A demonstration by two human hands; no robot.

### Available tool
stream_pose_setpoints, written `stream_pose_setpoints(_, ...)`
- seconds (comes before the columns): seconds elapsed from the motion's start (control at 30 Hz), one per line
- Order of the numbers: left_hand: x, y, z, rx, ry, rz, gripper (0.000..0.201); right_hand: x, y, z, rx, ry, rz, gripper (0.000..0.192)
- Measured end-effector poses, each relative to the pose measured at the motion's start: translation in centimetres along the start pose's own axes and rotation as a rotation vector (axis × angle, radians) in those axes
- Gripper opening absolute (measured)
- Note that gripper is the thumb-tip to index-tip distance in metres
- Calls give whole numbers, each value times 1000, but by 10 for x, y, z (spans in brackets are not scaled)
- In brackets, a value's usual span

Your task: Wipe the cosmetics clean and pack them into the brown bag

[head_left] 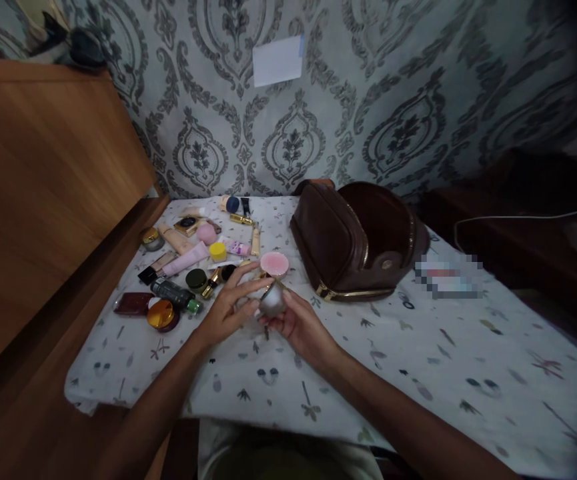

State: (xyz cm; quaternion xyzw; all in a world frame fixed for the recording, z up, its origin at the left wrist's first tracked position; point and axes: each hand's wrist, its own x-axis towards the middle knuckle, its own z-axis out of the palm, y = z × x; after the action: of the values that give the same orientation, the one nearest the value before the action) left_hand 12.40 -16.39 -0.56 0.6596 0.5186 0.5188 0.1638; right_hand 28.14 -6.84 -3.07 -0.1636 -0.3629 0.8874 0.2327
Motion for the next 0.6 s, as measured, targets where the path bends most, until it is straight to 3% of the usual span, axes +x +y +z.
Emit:
stream_pose_setpoints(0.2, 0, 6, 0, -78, 90, -25, 29, 1, -4, -3, 127, -79, 248, 44)
stream_pose_setpoints(0.37, 1, 5, -3, -137, 62, -39, 20, -1, -9, 4, 239, -25, 322, 42)
stream_pose_setpoints(0.47, 0, 4, -3, -164, 31, -41, 31, -2, -14, 6, 307, -8, 413, 50)
stream_pose_setpoints(0.6, -1, 2, 1, -269, 92, -110, 61, -1, -16, 3, 347, -11, 466, 53)
